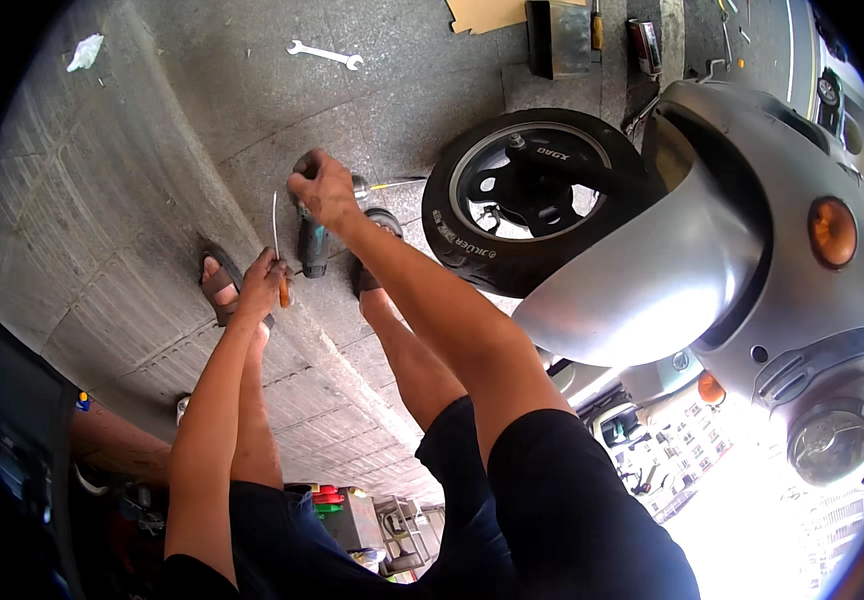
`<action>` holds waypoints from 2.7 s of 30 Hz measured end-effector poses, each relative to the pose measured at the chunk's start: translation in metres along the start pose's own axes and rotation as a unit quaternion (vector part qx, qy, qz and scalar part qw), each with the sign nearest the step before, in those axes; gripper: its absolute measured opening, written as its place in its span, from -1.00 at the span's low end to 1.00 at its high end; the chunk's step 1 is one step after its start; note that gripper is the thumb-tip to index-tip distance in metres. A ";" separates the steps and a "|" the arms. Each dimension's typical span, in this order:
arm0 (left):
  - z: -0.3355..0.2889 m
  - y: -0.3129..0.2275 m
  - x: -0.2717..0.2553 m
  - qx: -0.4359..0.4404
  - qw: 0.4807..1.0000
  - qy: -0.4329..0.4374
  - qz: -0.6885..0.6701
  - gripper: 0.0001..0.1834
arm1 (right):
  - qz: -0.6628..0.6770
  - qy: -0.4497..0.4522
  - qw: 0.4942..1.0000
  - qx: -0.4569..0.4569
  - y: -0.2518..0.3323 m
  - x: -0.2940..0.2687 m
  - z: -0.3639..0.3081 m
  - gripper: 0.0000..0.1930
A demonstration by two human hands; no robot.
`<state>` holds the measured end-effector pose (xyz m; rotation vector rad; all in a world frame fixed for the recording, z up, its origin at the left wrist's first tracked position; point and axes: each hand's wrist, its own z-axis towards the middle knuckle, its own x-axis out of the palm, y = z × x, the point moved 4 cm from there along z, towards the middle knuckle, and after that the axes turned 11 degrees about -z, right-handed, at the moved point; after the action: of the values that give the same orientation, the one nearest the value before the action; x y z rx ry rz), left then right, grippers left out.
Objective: The person uses a screwdriver to work on the front panel and headlight assembly of a motorcycle, then applies spray from a canister to the handlebar area.
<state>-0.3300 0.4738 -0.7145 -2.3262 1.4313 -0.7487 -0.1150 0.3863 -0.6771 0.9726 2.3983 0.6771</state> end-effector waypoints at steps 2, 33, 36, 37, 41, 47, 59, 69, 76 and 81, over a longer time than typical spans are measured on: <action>-0.045 -0.044 0.012 0.017 0.970 -0.011 -0.244 -0.92 | 0.026 0.079 0.996 0.009 0.007 0.013 -0.073 -0.73; -0.546 -0.268 0.449 0.174 0.964 0.068 -0.188 -0.72 | 0.091 -0.409 0.887 -0.194 0.027 -0.536 -0.672 -0.73; -0.570 -0.230 0.429 0.166 0.952 0.024 -0.255 -0.74 | 0.464 -0.481 0.734 -0.122 -0.046 -0.677 -0.686 -0.85; -0.573 -0.225 0.430 0.173 0.946 -0.001 -0.273 -0.75 | 0.498 -0.515 0.680 -0.157 -0.062 -0.730 -0.694 -0.84; -0.572 -0.233 0.448 0.235 0.923 -0.074 -0.294 -0.75 | 0.478 -0.511 0.676 -0.230 -0.028 -0.857 -0.699 -0.78; -0.534 -0.315 0.615 0.300 0.926 0.003 -0.229 -0.72 | 0.129 -0.412 0.871 -0.235 0.061 -0.870 -0.657 -0.77; -0.419 -0.428 0.724 0.377 0.905 0.043 -0.194 -0.89 | -0.003 -0.416 0.832 -0.366 0.096 -0.748 -0.762 -0.78; -0.416 -0.428 0.728 0.338 0.921 0.081 -0.175 -0.91 | 0.554 -0.100 0.802 -0.202 0.056 -0.740 -0.682 -0.78; -0.421 -0.425 0.736 0.319 0.922 0.144 -0.163 -0.89 | 0.435 -0.019 0.857 -0.276 0.126 -0.651 -0.583 -0.69; -0.426 -0.423 0.730 0.326 0.930 0.106 -0.133 -0.88 | 0.455 -0.001 0.843 -0.288 0.164 -0.630 -0.578 -0.64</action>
<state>-0.0007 0.0199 0.0463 -1.9528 0.7555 -1.3467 0.0389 -0.1249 0.0106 1.7710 1.4170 1.5870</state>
